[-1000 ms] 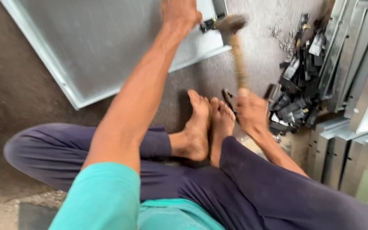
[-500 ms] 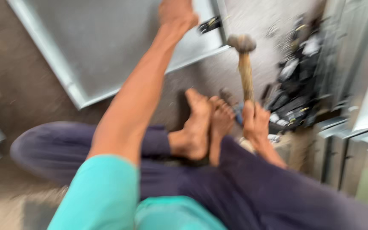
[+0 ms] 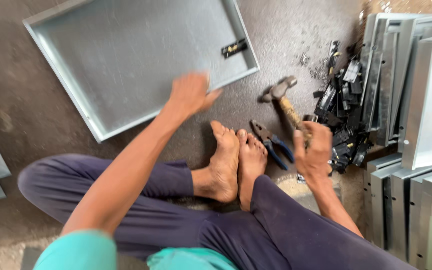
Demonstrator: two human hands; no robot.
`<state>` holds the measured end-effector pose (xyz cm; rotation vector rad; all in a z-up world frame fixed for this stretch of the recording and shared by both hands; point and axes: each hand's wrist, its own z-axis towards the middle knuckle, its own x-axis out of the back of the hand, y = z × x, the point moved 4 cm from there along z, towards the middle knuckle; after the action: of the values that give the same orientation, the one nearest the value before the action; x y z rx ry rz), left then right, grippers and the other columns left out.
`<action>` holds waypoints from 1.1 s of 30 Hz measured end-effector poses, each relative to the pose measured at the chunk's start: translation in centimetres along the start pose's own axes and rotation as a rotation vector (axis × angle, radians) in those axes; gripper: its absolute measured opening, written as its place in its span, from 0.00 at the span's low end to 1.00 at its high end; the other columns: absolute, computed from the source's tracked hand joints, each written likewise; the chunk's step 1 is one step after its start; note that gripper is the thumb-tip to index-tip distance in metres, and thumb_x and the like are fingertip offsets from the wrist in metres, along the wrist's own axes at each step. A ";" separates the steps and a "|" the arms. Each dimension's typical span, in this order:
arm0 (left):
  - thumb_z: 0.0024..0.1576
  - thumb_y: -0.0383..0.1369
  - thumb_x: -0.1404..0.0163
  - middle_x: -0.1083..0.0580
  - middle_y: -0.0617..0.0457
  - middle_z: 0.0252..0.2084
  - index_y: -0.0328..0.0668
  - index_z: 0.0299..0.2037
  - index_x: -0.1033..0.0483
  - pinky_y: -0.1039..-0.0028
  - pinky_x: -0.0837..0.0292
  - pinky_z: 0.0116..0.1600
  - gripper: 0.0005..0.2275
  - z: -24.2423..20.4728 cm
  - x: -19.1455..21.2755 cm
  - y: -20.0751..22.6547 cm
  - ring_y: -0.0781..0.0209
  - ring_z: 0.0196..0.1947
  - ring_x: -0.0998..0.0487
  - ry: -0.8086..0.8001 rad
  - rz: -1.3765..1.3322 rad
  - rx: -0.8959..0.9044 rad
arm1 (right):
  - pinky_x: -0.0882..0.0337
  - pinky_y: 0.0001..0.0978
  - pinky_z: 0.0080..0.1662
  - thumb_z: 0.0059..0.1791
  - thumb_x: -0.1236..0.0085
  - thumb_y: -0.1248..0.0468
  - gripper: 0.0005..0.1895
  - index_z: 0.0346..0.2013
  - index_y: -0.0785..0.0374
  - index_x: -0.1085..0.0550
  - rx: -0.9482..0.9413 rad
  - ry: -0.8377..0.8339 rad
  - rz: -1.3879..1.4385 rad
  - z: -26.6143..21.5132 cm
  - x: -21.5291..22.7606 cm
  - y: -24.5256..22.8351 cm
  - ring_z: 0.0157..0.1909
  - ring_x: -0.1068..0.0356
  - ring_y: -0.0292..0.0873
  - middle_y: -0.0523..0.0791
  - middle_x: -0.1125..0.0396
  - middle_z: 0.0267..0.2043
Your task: The person sits on the floor and uses a hammer to attach metal hardware to a rectangular metal frame. They repeatedly position the hardware, strike it with the hammer, and adjust the frame to continue the assembly process.
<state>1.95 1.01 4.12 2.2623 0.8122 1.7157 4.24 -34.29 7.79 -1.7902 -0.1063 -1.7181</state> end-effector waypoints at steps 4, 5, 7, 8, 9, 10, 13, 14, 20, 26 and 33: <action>0.56 0.51 0.46 0.19 0.39 0.35 0.38 0.37 0.16 0.57 0.23 0.43 0.20 -2.2 6.3 1.7 0.45 0.35 0.18 -0.174 -0.098 0.099 | 0.29 0.42 0.52 0.53 0.43 0.60 0.21 0.58 0.67 0.30 0.105 -0.121 0.359 4.6 -1.8 -7.9 0.53 0.29 0.52 0.55 0.30 0.53; 0.56 0.49 0.45 0.20 0.40 0.37 0.39 0.39 0.17 0.57 0.23 0.44 0.19 -2.0 9.0 1.8 0.46 0.37 0.19 -0.135 -0.117 0.093 | 0.29 0.42 0.53 0.54 0.41 0.59 0.22 0.59 0.67 0.31 0.134 -0.140 0.434 6.3 -2.0 -9.9 0.52 0.29 0.52 0.54 0.30 0.52; 0.55 0.45 0.44 0.21 0.42 0.39 0.41 0.42 0.19 0.58 0.23 0.48 0.16 -3.0 15.3 0.6 0.47 0.40 0.20 -0.028 -0.171 0.056 | 0.29 0.42 0.53 0.53 0.38 0.57 0.27 0.61 0.68 0.33 0.181 -0.169 0.539 8.7 -1.5 -13.5 0.55 0.31 0.52 0.55 0.31 0.54; 0.55 0.43 0.43 0.22 0.43 0.41 0.41 0.44 0.20 0.59 0.24 0.50 0.15 -4.5 19.4 -0.6 0.48 0.42 0.21 0.046 -0.208 0.044 | 0.30 0.42 0.51 0.52 0.35 0.57 0.30 0.63 0.69 0.34 0.214 -0.162 0.571 10.2 -0.7 -15.1 0.58 0.32 0.53 0.56 0.33 0.56; 0.55 0.41 0.43 0.23 0.44 0.42 0.42 0.45 0.21 0.59 0.24 0.52 0.14 -7.4 22.2 -1.4 0.49 0.43 0.22 0.116 -0.258 0.040 | 0.30 0.43 0.51 0.51 0.34 0.58 0.31 0.63 0.70 0.35 0.285 -0.104 0.564 11.4 0.7 -16.5 0.57 0.32 0.54 0.57 0.33 0.56; 0.54 0.39 0.42 0.24 0.45 0.44 0.43 0.47 0.22 0.60 0.24 0.53 0.14 -10.3 24.5 -1.7 0.49 0.45 0.23 0.185 -0.321 0.044 | 0.30 0.44 0.51 0.50 0.33 0.59 0.33 0.63 0.71 0.36 0.349 -0.032 0.562 12.4 2.1 -17.8 0.56 0.33 0.55 0.58 0.33 0.56; 0.54 0.33 0.40 0.26 0.48 0.48 0.45 0.52 0.24 0.61 0.25 0.59 0.16 -16.1 30.7 -3.8 0.51 0.50 0.25 0.340 -0.660 0.070 | 0.27 0.36 0.46 0.53 0.34 0.60 0.25 0.59 0.66 0.33 0.267 0.069 0.739 13.2 5.8 -18.7 0.44 0.27 0.46 0.48 0.27 0.46; 0.53 0.31 0.40 0.27 0.49 0.50 0.46 0.54 0.25 0.61 0.25 0.61 0.17 -17.2 29.5 -3.9 0.52 0.52 0.26 0.372 -0.838 0.090 | 0.25 0.32 0.43 0.55 0.35 0.59 0.21 0.58 0.63 0.31 0.187 0.080 0.812 13.3 6.4 -18.2 0.39 0.24 0.41 0.43 0.24 0.41; 0.48 0.18 0.41 0.24 0.48 0.52 0.44 0.57 0.27 0.62 0.21 0.63 0.25 -18.8 8.4 -4.8 0.51 0.57 0.23 0.470 -1.848 0.045 | 0.22 0.31 0.48 0.46 0.31 0.70 0.18 0.50 0.57 0.21 0.762 0.023 0.408 10.2 -0.4 -23.6 0.50 0.22 0.44 0.43 0.25 0.51; 0.58 0.40 0.44 0.19 0.48 0.31 0.40 0.42 0.17 0.68 0.23 0.38 0.12 -18.4 -2.1 -4.3 0.55 0.32 0.17 0.165 -1.089 0.634 | 0.32 0.45 0.58 0.41 0.34 0.67 0.25 0.53 0.65 0.27 0.762 -0.126 0.453 5.7 -7.4 -16.6 0.59 0.31 0.53 0.52 0.30 0.55; 0.42 0.50 0.34 0.22 0.49 0.30 0.41 0.30 0.17 0.61 0.27 0.39 0.19 -11.4 -0.6 -2.7 0.50 0.33 0.21 0.511 -0.084 0.021 | 0.34 0.48 0.60 0.53 0.37 0.64 0.18 0.56 0.66 0.27 0.020 0.007 -0.031 5.8 -0.9 2.6 0.58 0.36 0.56 0.53 0.32 0.55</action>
<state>-9.60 1.00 5.95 1.7816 1.0005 2.2860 10.36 -33.14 6.36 -1.7763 -0.1484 -1.7395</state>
